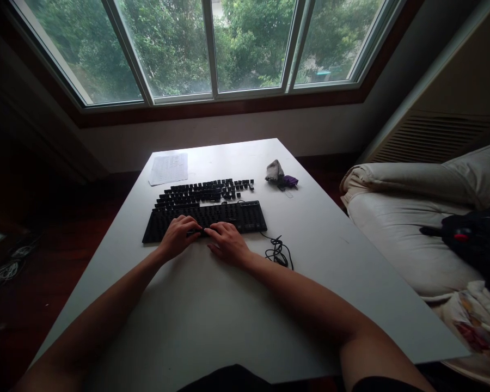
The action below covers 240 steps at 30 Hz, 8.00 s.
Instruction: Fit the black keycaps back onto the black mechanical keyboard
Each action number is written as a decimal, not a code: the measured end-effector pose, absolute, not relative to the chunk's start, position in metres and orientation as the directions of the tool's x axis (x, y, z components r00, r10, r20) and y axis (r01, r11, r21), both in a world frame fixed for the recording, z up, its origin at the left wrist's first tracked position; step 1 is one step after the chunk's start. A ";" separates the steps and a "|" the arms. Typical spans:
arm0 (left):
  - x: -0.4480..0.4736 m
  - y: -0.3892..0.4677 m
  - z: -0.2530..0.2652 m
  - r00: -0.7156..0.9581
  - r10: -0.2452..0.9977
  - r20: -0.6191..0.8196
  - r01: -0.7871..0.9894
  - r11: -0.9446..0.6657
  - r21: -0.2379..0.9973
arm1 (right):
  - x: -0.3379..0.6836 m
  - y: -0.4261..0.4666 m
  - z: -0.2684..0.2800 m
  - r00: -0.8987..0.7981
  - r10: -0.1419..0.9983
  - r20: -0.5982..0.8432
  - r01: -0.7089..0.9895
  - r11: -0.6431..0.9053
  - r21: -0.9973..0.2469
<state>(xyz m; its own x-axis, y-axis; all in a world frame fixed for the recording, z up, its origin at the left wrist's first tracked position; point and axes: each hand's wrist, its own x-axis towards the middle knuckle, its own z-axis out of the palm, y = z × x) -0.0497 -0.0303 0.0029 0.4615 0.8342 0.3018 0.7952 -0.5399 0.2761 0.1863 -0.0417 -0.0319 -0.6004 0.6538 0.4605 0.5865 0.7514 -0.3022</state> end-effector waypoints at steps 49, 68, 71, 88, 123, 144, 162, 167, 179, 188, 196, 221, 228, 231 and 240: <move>-0.110 0.106 0.030 0.622 0.779 0.080 0.783 -0.617 -0.080 | 0.199 -0.039 -0.024 -0.628 0.647 0.432 0.565 0.761 -0.319; -0.115 0.050 0.053 0.591 0.795 0.133 0.783 -0.606 0.139 | 0.198 -0.035 -0.029 -0.605 0.661 0.444 0.576 0.748 -0.329; -0.114 0.027 0.048 0.618 0.778 0.116 0.746 -0.626 0.228 | 0.198 -0.034 -0.030 -0.591 0.673 0.446 0.587 0.737 -0.334; -0.122 -0.018 0.016 0.555 0.816 0.162 0.738 -0.572 0.358 | 0.195 -0.035 -0.032 -0.588 0.674 0.447 0.596 0.735 -0.325; -0.120 -0.036 0.015 0.641 0.731 0.232 0.735 -0.672 0.088 | 0.193 -0.038 -0.028 -0.608 0.653 0.452 0.594 0.751 -0.288; -0.128 -0.038 0.006 0.477 0.837 0.268 0.775 -0.544 0.320 | 0.191 -0.038 -0.029 -0.615 0.651 0.446 0.600 0.753 -0.271; -0.125 -0.040 0.010 0.507 0.827 0.242 0.777 -0.561 0.288 | 0.191 -0.039 -0.027 -0.614 0.661 0.430 0.600 0.746 -0.289; -0.125 -0.040 0.007 0.513 0.819 0.257 0.792 -0.567 0.227 | 0.190 -0.039 -0.028 -0.616 0.662 0.428 0.598 0.746 -0.294; -0.123 -0.047 0.005 0.573 0.767 0.289 0.774 -0.622 0.117 | 0.187 -0.041 -0.026 -0.617 0.653 0.439 0.604 0.750 -0.267; -0.125 -0.050 -0.004 0.467 0.816 0.342 0.794 -0.557 0.245 | 0.159 -0.055 -0.014 -0.733 0.532 0.424 0.518 0.841 -0.159; -0.125 -0.049 -0.011 0.438 0.822 0.364 0.780 -0.549 0.299 | 0.135 -0.052 -0.012 -0.704 0.584 0.405 0.586 0.799 -0.134; -0.146 -0.027 0.002 0.207 0.836 0.508 0.862 -0.401 0.310 | 0.126 -0.048 -0.014 -0.727 0.528 0.439 0.516 0.842 -0.159; -0.175 0.031 0.013 0.217 0.887 0.407 0.938 -0.305 0.163 | 0.123 -0.049 -0.017 -0.731 0.545 0.411 0.536 0.831 -0.147; -0.175 0.050 0.013 0.257 0.904 0.341 0.946 -0.308 0.103 | 0.122 -0.049 -0.017 -0.729 0.554 0.401 0.544 0.825 -0.151; -0.173 0.083 0.023 0.371 0.908 0.195 0.928 -0.367 -0.059 | 0.122 -0.049 -0.018 -0.717 0.578 0.390 0.552 0.812 -0.188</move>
